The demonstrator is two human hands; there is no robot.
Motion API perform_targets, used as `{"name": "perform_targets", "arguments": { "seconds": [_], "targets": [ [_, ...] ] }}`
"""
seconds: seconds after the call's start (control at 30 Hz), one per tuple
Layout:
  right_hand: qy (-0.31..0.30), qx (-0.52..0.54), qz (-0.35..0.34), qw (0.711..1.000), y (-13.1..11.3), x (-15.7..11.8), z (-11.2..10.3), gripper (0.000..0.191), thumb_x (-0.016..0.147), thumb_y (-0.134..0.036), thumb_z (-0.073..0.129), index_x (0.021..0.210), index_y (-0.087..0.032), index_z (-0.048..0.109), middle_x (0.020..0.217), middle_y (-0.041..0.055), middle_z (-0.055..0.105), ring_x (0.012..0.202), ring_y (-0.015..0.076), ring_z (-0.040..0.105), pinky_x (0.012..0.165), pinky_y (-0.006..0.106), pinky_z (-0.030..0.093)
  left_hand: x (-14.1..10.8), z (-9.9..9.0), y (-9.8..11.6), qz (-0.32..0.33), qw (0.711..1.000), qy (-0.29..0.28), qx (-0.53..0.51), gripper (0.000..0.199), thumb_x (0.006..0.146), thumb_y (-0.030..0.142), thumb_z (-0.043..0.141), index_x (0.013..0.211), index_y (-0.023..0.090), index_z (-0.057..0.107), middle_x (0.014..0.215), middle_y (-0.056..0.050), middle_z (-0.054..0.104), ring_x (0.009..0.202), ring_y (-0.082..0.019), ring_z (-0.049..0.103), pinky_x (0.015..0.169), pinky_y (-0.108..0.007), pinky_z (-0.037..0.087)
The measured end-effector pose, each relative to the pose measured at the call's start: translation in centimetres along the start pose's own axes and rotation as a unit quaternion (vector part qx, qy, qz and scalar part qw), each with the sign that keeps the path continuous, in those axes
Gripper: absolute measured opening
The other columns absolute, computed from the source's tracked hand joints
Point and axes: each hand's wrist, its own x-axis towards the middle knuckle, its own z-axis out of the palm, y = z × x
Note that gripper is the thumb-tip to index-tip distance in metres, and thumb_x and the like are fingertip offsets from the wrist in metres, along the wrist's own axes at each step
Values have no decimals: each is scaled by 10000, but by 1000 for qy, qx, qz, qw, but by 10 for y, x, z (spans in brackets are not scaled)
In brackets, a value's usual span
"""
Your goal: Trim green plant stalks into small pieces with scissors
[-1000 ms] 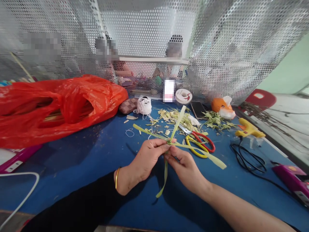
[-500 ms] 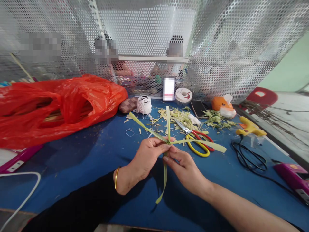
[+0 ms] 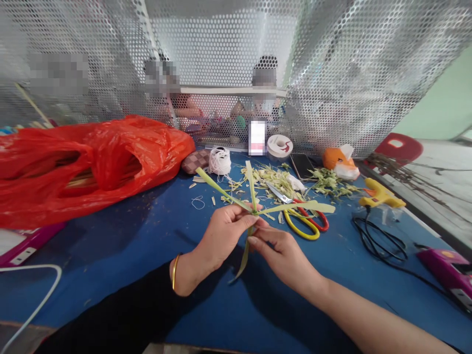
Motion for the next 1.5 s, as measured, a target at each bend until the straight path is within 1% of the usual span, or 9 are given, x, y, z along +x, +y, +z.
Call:
{"name": "perform_targets", "arguments": {
  "seconds": [0.1,0.2,0.3,0.47,0.53,0.77,1.17,1.33,1.5],
  "targets": [
    [73,68,74,992,-2,5,-14,304,822,-425,626,633,-197,558,567,-18,543,554,138,510,560,275,422,0,-2,4,25,999,-2,40,94,787,203,662,853,146,696,706,-22,732,651,-149,666,680,-264,516],
    [151,201,60,966,-5,8,-23,247,742,-405,735,841,-209,622,641,-29,605,577,142,576,586,275,471,-2,-1,5,17,998,-23,62,95,789,186,645,858,138,690,678,-12,715,536,-116,615,591,-243,496],
    [170,249,31,953,-5,8,-25,166,768,-337,737,820,-206,651,680,-14,642,613,146,617,640,286,494,-3,0,5,6,998,-22,60,94,777,174,650,846,125,690,674,-14,705,498,-96,583,567,-232,485],
    [176,297,54,937,0,8,-19,123,790,-304,728,794,-202,660,683,5,691,645,159,648,691,302,511,-1,0,1,1,999,-48,1,159,717,184,721,864,132,690,726,-12,709,541,-88,585,571,-214,484],
    [170,285,56,941,0,8,-17,126,794,-311,719,785,-204,656,678,3,693,647,161,652,689,299,513,0,0,-1,-2,999,-46,3,152,717,212,732,842,137,690,721,-1,696,521,-78,570,545,-205,469],
    [148,172,58,972,-6,3,-17,166,832,-300,638,707,-194,611,635,-4,672,634,147,626,643,264,487,1,2,-4,-12,998,19,53,156,766,269,680,692,137,641,576,28,608,446,-70,513,481,-198,415],
    [164,118,30,979,-8,1,-13,158,835,-275,602,700,-194,609,637,-8,660,619,138,612,621,245,478,6,-3,-11,-31,999,43,-3,193,746,300,709,666,133,655,551,21,582,476,-75,505,496,-189,418],
    [156,147,74,974,-5,3,-18,160,822,-301,631,711,-186,615,629,1,664,621,147,612,626,256,469,9,-7,-10,-62,998,9,-27,267,767,362,703,660,125,642,586,2,605,458,-70,510,478,-189,403],
    [170,157,85,969,-4,5,-23,186,798,-341,664,703,-185,623,627,-2,651,626,151,590,626,266,450,8,-9,-7,-84,994,-28,-62,341,833,454,618,744,126,651,653,-20,642,459,-78,535,477,-201,408]
  ]
}}
